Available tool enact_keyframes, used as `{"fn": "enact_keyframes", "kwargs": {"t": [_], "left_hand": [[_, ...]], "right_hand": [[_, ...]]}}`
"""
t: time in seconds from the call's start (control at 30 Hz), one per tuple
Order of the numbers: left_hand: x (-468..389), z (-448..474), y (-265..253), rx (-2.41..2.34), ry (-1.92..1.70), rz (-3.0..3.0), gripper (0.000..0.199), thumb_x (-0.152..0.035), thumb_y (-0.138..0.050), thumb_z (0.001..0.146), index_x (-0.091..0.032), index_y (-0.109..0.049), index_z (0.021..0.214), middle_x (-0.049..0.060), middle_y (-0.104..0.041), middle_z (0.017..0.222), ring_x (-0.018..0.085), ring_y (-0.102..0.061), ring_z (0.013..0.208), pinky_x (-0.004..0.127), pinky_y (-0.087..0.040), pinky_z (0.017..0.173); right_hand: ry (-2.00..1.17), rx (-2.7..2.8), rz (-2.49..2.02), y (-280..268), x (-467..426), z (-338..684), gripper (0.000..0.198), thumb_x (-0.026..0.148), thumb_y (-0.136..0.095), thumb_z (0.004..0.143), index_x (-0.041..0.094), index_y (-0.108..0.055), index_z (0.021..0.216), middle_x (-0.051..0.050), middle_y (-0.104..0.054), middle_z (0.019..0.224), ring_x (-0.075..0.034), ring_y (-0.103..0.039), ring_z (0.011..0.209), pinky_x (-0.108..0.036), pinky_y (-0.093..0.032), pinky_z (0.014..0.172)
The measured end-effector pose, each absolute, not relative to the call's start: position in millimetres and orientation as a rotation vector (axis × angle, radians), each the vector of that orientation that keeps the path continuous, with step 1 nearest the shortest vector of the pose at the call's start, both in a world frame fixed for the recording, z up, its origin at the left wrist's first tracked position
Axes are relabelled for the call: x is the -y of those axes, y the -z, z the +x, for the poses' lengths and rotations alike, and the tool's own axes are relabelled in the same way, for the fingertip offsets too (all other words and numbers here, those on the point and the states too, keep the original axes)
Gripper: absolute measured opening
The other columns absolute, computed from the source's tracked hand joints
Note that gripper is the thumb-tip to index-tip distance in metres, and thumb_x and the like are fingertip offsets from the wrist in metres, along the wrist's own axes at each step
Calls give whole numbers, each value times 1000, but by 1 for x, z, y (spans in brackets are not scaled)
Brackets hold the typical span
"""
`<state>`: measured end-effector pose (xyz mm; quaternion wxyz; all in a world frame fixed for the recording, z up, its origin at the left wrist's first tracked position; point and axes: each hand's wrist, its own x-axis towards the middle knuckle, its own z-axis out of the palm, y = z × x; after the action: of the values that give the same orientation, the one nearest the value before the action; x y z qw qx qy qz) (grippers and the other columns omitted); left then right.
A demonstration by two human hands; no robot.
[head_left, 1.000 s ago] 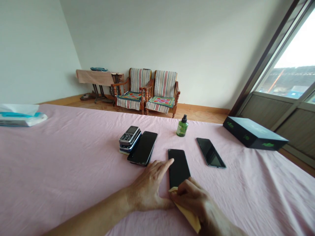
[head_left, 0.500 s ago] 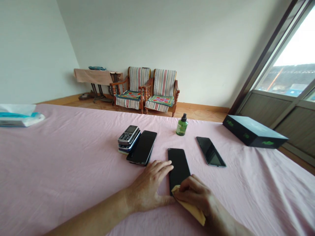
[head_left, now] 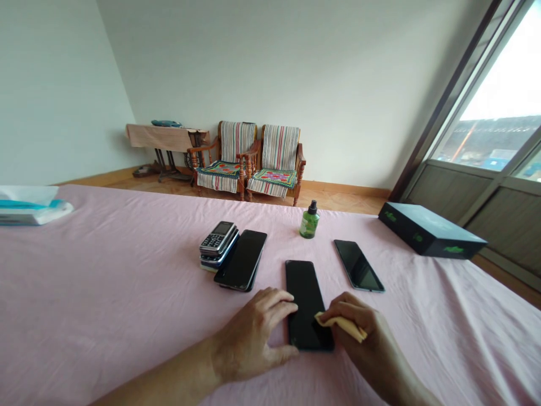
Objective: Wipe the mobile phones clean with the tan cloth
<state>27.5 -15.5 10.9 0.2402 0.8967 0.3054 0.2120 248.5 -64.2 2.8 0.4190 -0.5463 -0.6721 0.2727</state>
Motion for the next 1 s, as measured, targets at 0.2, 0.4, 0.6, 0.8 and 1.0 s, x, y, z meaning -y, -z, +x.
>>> {"fn": "enact_keyframes", "kwargs": {"t": [0.2,0.4,0.6,0.8,1.0], "left_hand": [[16,29,-8,-769,-650,2475,54,-19,-78,69,-14,-60,120,10,-59,121,24,-53,112,35,-42,101],[15,29,-8,-795,-778,2419,52,-11,-74,67,-15,-59,116,8,-62,114,23,-56,106,36,-45,96],[15,30,-9,-832,-840,2369,46,-17,-72,71,-18,-59,115,8,-63,110,23,-59,102,35,-47,91],[16,28,-6,-881,-929,2387,41,-19,-69,75,-18,-57,114,7,-66,102,22,-62,94,34,-50,85],[21,28,-7,-923,-1044,2402,35,-13,-58,79,-19,-56,114,5,-66,95,20,-64,86,30,-52,78]], "right_hand": [[-817,1449,-1315,-6,61,251,17,26,-58,77,20,-74,76,-4,-62,75,-17,-59,68,-27,-44,61],[-1119,1085,-1186,-10,63,247,10,30,-72,68,21,-74,72,-3,-65,78,-20,-62,76,-32,-51,72],[-1142,1011,-1084,-6,62,244,8,29,-73,72,24,-74,79,-2,-67,82,-17,-62,78,-28,-51,74],[-1071,1196,-995,-25,57,224,8,24,-68,76,24,-75,75,-2,-66,81,-14,-59,78,-22,-47,67],[-897,1432,-988,-38,39,208,13,24,-64,78,25,-77,78,-4,-65,79,-17,-60,75,-26,-46,63]]}}
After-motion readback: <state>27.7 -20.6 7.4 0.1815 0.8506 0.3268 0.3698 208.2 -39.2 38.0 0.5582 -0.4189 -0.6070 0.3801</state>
